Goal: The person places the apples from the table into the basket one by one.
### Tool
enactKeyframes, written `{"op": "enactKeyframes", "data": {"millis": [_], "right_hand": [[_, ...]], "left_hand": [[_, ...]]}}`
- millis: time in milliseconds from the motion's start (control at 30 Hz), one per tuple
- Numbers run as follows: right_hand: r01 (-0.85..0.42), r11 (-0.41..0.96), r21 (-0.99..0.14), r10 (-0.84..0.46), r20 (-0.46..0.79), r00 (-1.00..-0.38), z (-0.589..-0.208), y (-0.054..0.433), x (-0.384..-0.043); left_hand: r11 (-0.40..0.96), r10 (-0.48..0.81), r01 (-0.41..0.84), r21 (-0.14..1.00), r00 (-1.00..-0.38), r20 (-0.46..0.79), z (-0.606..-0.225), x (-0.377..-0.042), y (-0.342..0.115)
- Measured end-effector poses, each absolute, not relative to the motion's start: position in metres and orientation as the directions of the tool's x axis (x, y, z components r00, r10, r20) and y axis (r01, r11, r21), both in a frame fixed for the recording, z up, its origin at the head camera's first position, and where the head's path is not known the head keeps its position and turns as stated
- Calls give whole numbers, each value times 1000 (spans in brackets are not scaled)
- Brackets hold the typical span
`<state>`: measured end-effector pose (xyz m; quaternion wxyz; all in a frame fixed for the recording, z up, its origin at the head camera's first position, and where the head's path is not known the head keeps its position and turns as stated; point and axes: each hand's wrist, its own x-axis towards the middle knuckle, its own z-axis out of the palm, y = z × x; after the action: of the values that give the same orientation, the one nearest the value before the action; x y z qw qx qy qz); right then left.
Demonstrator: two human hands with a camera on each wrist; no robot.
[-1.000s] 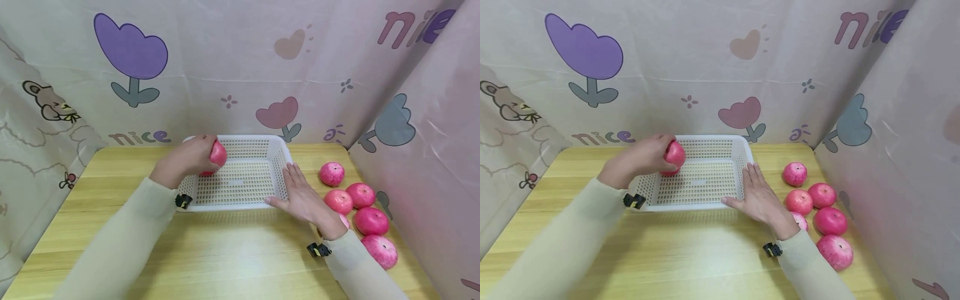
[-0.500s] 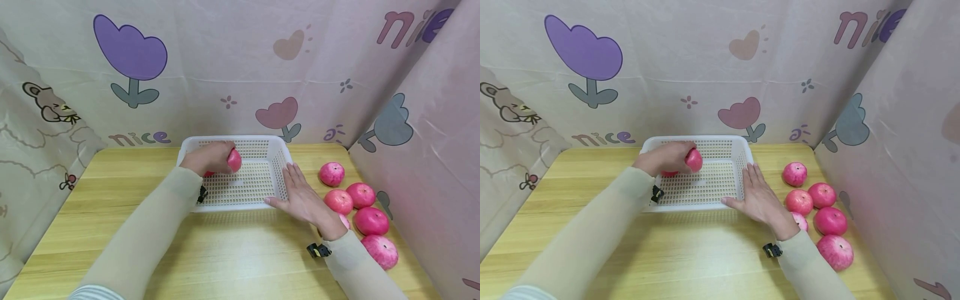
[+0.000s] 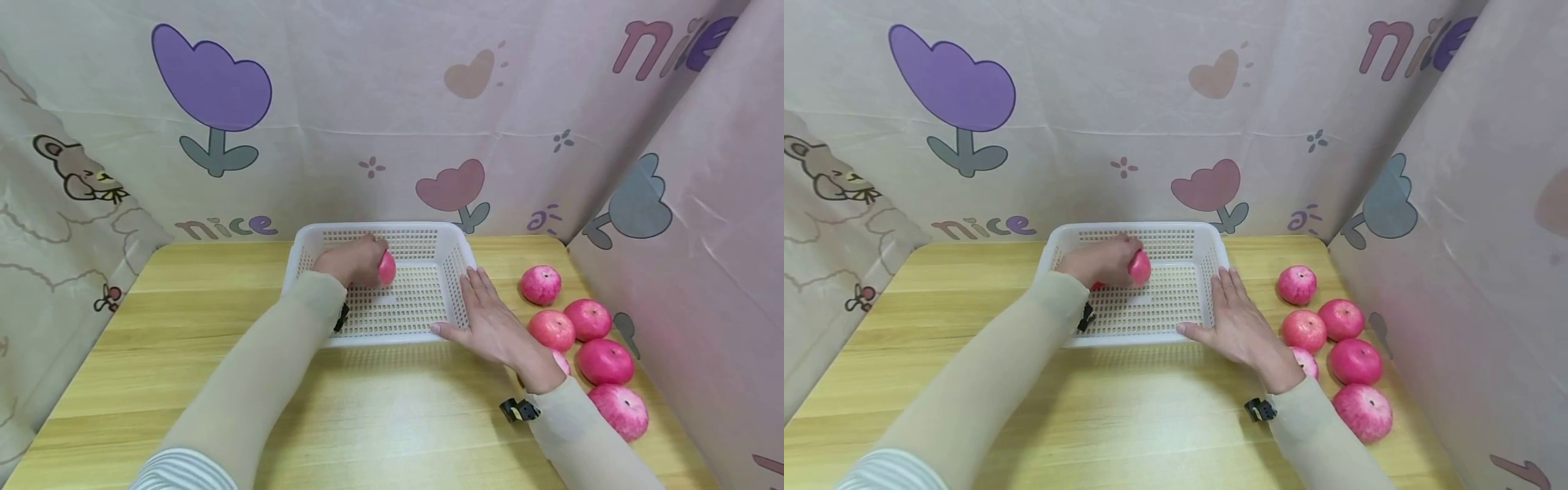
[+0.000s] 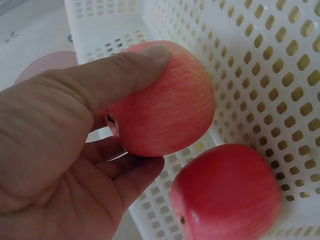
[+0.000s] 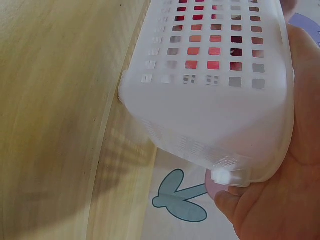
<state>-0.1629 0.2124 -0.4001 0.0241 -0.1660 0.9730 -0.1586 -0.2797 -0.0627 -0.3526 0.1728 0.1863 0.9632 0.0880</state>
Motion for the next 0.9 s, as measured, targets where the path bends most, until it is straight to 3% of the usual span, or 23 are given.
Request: {"op": "enactKeyframes", "data": {"millis": [900], "right_hand": [[-318,892,-322,-333,7,-943,-399,212,-163]], "left_hand": [[938,343,301,172,-878,-335,-373,-291,-53]]}}
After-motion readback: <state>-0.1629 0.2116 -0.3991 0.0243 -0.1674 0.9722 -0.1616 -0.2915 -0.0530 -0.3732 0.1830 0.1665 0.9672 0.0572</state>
